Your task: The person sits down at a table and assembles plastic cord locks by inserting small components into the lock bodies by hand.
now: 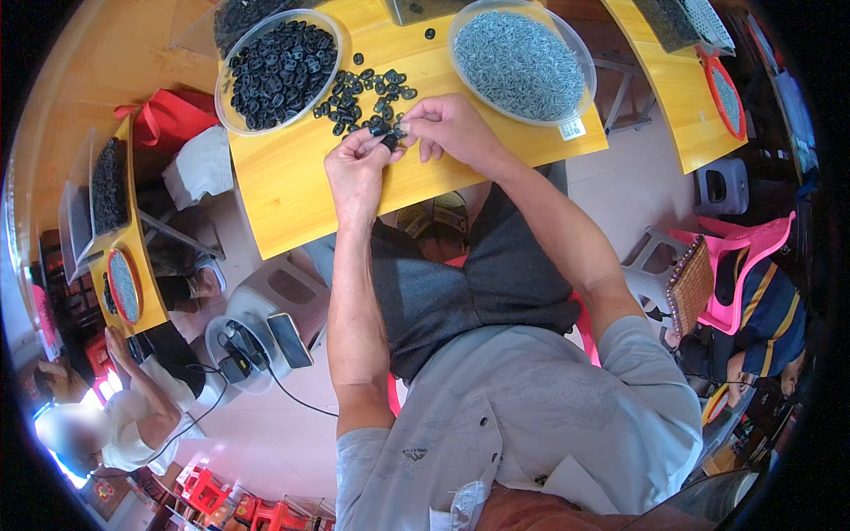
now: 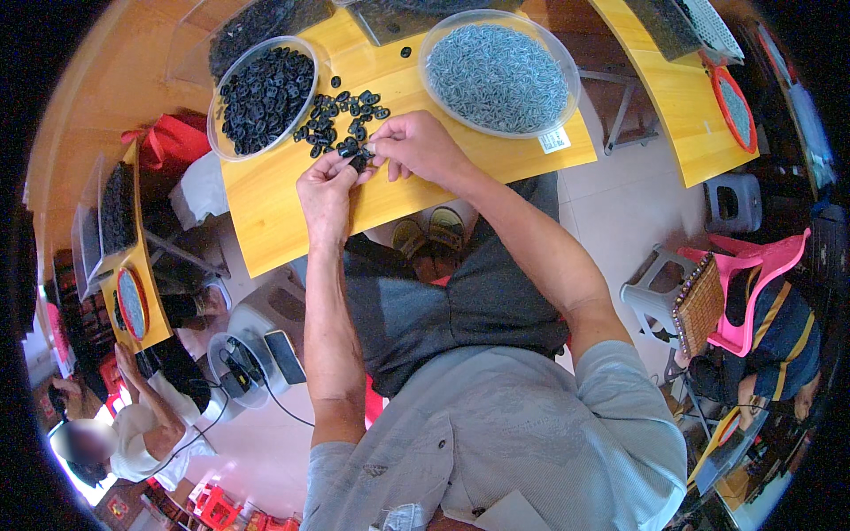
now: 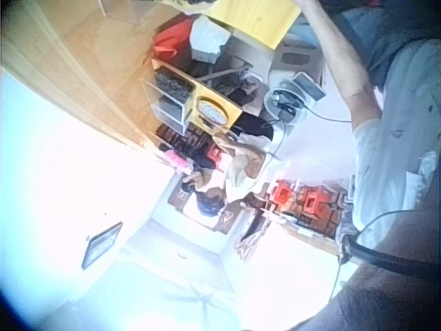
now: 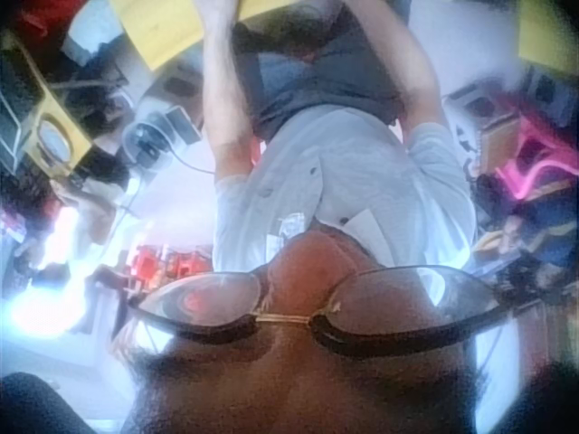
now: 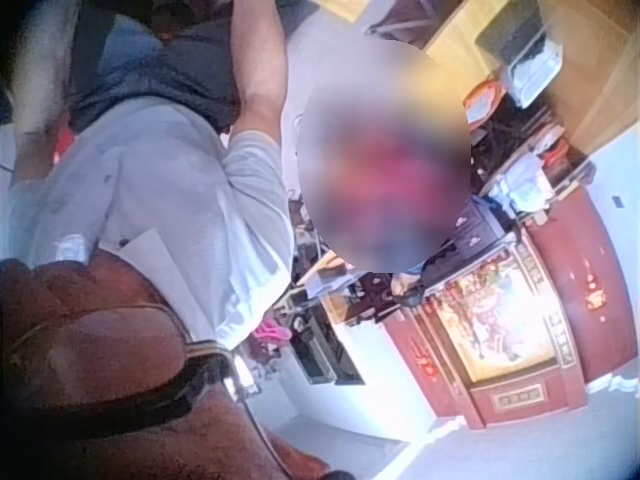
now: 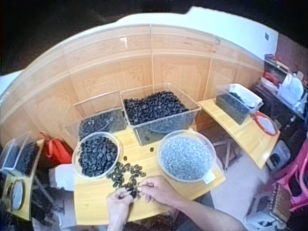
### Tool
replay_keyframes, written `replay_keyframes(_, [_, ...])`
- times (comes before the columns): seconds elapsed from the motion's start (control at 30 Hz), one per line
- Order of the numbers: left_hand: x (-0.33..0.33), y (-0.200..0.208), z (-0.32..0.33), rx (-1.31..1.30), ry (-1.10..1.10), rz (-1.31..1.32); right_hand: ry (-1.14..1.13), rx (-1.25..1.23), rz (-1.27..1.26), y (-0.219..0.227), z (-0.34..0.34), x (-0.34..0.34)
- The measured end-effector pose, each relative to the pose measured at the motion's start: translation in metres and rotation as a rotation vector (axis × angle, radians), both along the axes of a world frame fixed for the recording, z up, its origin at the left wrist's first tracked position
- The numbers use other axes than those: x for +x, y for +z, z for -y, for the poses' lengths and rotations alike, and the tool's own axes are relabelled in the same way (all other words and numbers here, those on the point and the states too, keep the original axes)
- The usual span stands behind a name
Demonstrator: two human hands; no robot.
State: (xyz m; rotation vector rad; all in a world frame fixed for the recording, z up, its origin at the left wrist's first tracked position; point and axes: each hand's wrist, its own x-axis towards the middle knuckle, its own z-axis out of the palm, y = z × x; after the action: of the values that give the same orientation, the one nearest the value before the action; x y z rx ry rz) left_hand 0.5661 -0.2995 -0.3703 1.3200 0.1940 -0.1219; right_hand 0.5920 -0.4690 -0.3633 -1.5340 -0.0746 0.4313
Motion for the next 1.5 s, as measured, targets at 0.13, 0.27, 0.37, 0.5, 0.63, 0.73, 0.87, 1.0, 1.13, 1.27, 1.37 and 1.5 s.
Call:
replay_keyframes(0.13, [-0.001,0.005,0.003,-0.018,0.018,-0.021,-0.002,-0.021,-0.017,0.001,0.0,0.0])
replay_keyframes(0.27, [0.0,0.002,0.004,0.028,0.008,-0.007,-0.024,-0.025,-0.007,0.003,-0.002,-0.001])
replay_keyframes(0.37, [0.0,0.001,0.005,-0.01,0.008,-0.006,-0.018,-0.029,-0.003,0.003,-0.001,0.001])
replay_keyframes(0.5, [-0.005,-0.014,0.002,0.08,-0.07,0.126,0.018,-0.036,-0.002,0.002,0.001,0.002])
replay_keyframes(0.63, [-0.01,-0.016,0.006,0.187,-0.072,0.179,0.105,0.02,-0.048,0.002,0.014,0.006])
replay_keyframes(0.73, [-0.013,-0.013,0.008,0.23,-0.081,0.159,0.17,0.059,-0.121,0.003,0.021,0.01])
replay_keyframes(0.87, [-0.015,-0.01,0.008,0.294,-0.102,0.178,0.219,0.026,-0.177,0.006,0.022,0.012])
replay_keyframes(1.0, [-0.016,-0.009,0.009,0.336,-0.098,0.183,0.205,-0.013,-0.177,0.011,0.02,0.01])
replay_keyframes(1.13, [-0.017,-0.007,0.013,0.309,-0.1,0.214,0.201,-0.036,-0.175,0.013,0.021,0.009])
replay_keyframes(1.27, [-0.016,-0.004,0.015,0.366,-0.092,0.234,0.159,-0.074,-0.18,0.013,0.019,0.01])
replay_keyframes(1.37, [-0.016,-0.004,0.011,0.392,-0.074,0.195,0.151,-0.099,-0.164,0.016,0.013,0.01])
replay_keyframes(1.5, [-0.018,-0.013,0.005,0.606,-0.026,0.234,0.192,-0.146,-0.111,0.015,0.011,0.01])
